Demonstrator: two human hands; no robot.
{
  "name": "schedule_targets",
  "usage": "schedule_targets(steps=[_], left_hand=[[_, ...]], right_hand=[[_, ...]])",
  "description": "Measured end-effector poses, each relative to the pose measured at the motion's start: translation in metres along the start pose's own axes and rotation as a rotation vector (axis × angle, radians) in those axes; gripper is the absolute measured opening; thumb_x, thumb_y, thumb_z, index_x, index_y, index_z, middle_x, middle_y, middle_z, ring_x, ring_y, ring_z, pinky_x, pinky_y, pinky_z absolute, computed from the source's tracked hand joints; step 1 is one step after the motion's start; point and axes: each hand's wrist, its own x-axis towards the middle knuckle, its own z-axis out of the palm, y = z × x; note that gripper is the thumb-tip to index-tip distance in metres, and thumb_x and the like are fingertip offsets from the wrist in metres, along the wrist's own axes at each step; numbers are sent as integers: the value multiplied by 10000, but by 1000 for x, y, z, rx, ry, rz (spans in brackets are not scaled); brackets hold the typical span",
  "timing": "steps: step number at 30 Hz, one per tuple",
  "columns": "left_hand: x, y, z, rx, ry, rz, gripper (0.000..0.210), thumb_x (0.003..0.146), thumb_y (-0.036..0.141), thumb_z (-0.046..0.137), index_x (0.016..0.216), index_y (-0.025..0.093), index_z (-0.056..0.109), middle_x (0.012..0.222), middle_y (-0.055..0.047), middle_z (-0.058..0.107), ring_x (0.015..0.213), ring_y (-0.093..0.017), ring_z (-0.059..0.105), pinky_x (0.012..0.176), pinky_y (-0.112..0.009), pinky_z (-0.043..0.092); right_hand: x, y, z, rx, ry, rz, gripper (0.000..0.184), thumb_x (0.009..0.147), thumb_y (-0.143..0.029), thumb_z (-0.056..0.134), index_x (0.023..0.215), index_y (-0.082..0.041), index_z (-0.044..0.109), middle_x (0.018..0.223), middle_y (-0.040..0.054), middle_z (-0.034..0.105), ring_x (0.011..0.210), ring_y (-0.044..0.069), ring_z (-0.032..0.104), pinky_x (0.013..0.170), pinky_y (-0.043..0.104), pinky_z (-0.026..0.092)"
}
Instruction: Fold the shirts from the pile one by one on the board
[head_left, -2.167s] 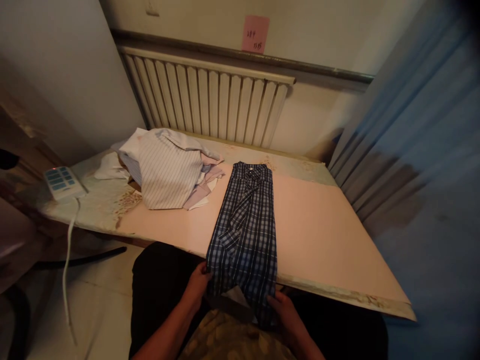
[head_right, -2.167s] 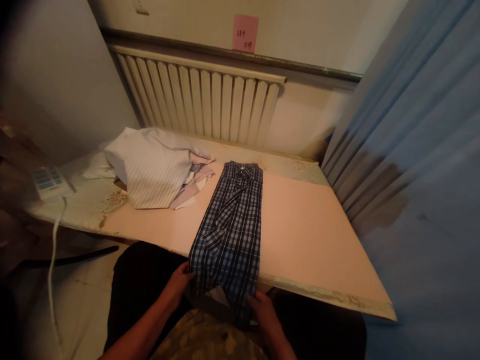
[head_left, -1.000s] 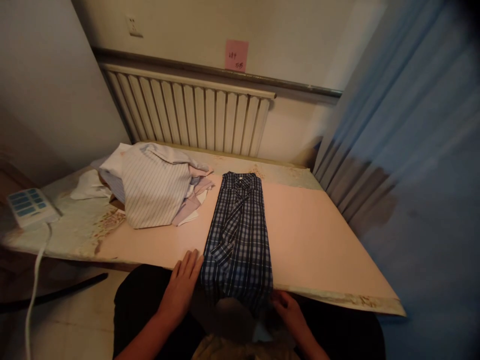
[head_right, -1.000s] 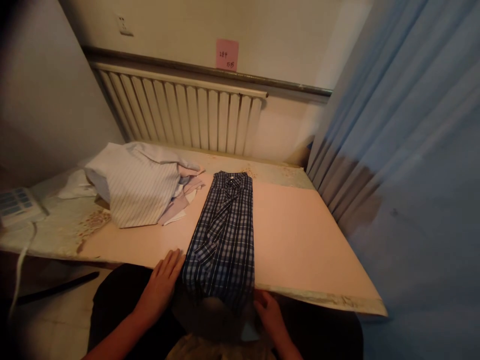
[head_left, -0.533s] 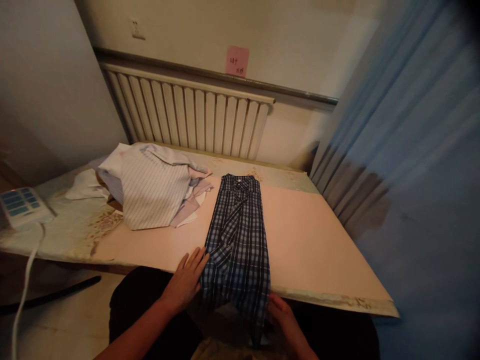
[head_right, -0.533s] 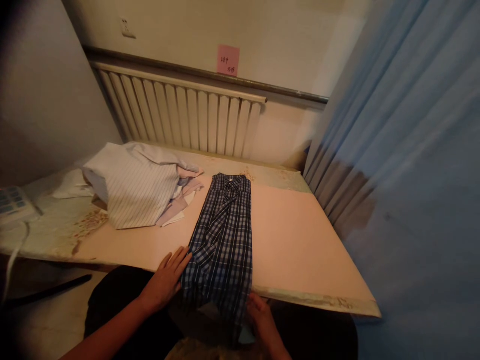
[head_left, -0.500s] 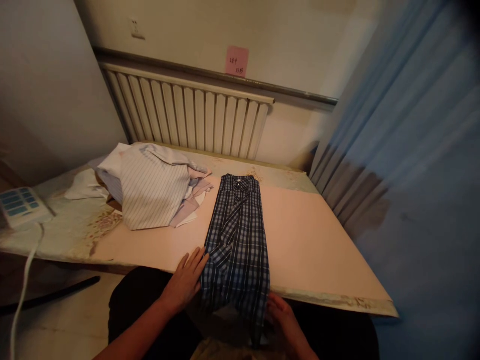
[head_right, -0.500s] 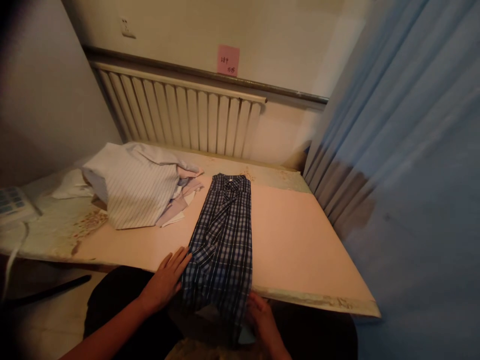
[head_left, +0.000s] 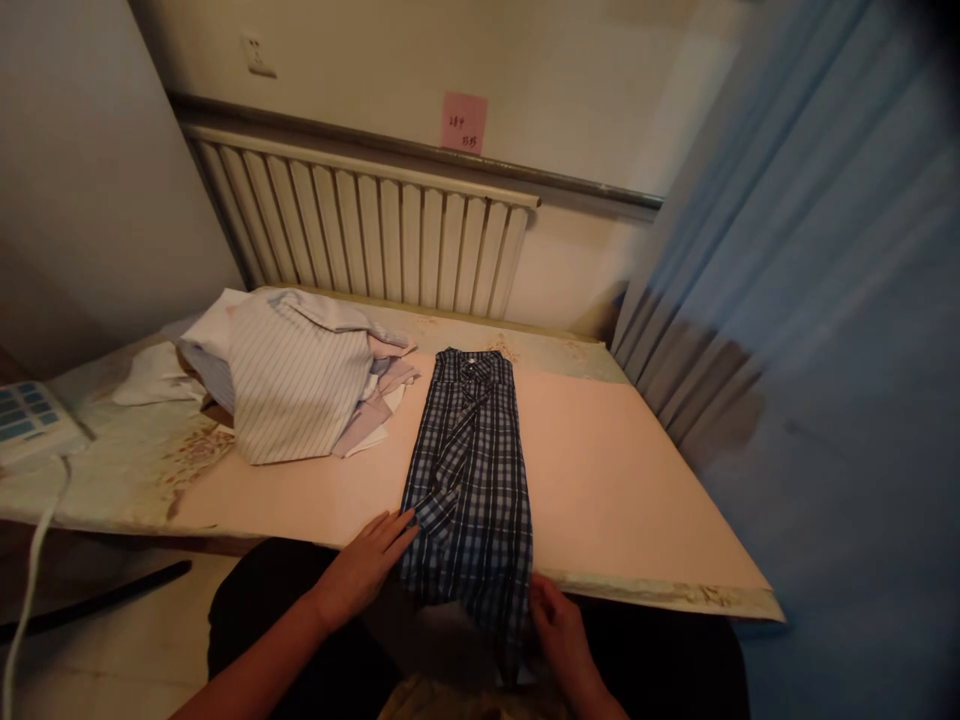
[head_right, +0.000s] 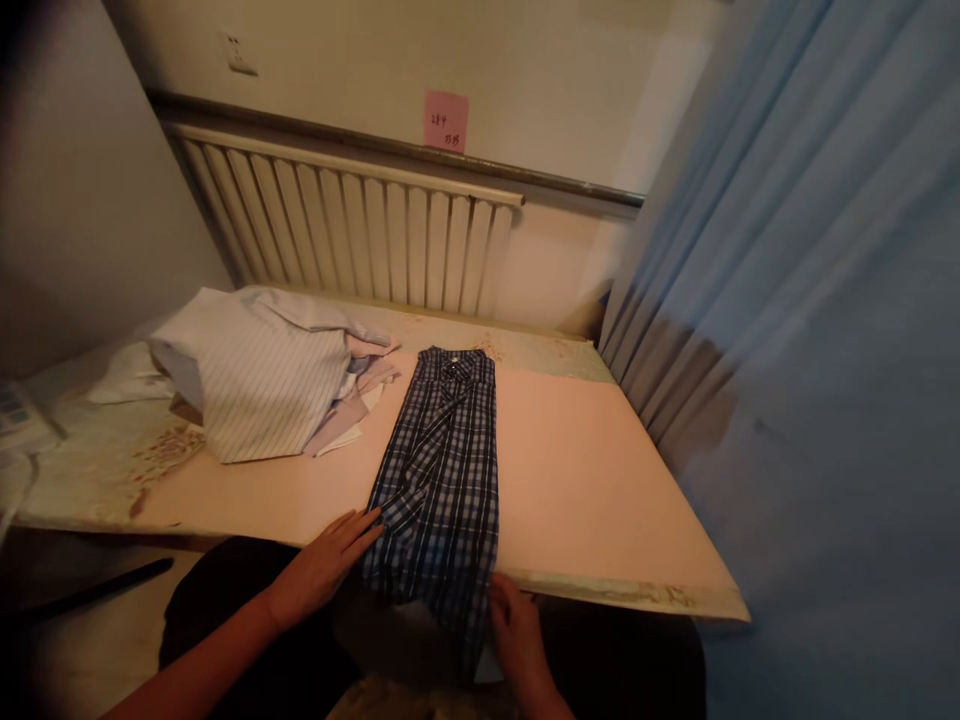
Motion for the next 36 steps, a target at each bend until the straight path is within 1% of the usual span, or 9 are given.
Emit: schedule_targets(steps=[5, 8, 12, 15, 20, 23, 25, 28, 36], left_hand=[[-1, 1, -3, -64, -8, 27, 802, 803, -36, 372, 1512, 299, 202, 1529, -54, 375, 1369, -222, 381, 1136, -451, 345], [2, 3, -8, -61, 7, 14, 812, 810, -25, 369, 1523, 291, 143, 1536, -58, 362, 1360, -219, 390, 1121, -446, 358], [8, 9, -18, 13, -11, -51, 820, 781, -6, 403, 1523, 255, 170, 1580, -75, 265, 1393, -238, 328, 1130, -441, 314], [11, 12, -21, 78, -61, -107, 878, 706, 25, 477, 1516, 236, 209, 1601, -76, 202, 1433, -279, 242, 1158, -473, 231], [12, 11, -17, 127, -100, -117, 915, 679, 58, 524, 1516, 240, 203, 1608, -59, 179, 1477, -283, 98, 1180, -481, 143], [12, 10, -15, 151, -101, -120, 882, 696, 20, 475, 1510, 248, 222, 1604, -51, 193, 1479, -267, 96, 1175, -471, 160], [12, 9, -14, 165, -101, -132, 886, 688, -2, 457, 1506, 253, 233, 1602, -47, 203, 1480, -256, 101, 1175, -465, 166], [12, 9, -13, 155, -109, -141, 930, 659, 29, 512, 1512, 239, 206, 1609, -59, 172, 1482, -261, 84, 1180, -462, 156], [10, 8, -14, 97, -140, -107, 907, 659, 45, 524, 1499, 226, 235, 1611, -71, 163, 1479, -234, 108, 1188, -457, 139]], right_hand=[[0, 14, -7, -244, 50, -132, 464, 835, -317, 520, 1287, -235, 590, 1133, 72, 703, 1034, 262, 661, 931, 388, 506], [4, 22, -11, -426, 30, -332, 477, 863, -242, 469, 1330, -278, 554, 1176, 55, 685, 1044, 243, 654, 924, 379, 511], [8, 20, -13, -733, 47, -692, 509, 877, -117, 427, 1345, -288, 529, 971, 60, 704, 896, 223, 631, 829, 387, 520], [10, 15, -12, -906, 90, -818, 553, 876, -71, 430, 1390, -270, 469, 902, 64, 656, 846, 226, 575, 775, 396, 494], [20, 12, -21, -1057, 205, -795, 585, 874, -50, 415, 1418, -266, 421, 926, 78, 604, 804, 219, 527, 724, 381, 469], [27, 11, -28, -1107, 252, -769, 569, 877, -68, 436, 1414, -256, 418, 1107, 124, 596, 917, 252, 536, 793, 432, 468], [31, 11, -29, -1133, 234, -772, 599, 857, -64, 459, 1425, -247, 396, 1299, 153, 528, 1096, 298, 507, 897, 491, 442], [33, 11, -25, -1147, 169, -789, 720, 791, -30, 481, 1462, -238, 324, 1471, 149, 392, 1304, 334, 379, 1022, 540, 369], [38, -2, -15, -1043, 24, -830, 899, 642, 19, 430, 1498, -190, 250, 1569, 144, 214, 1394, 344, 274, 1077, 600, 308]])
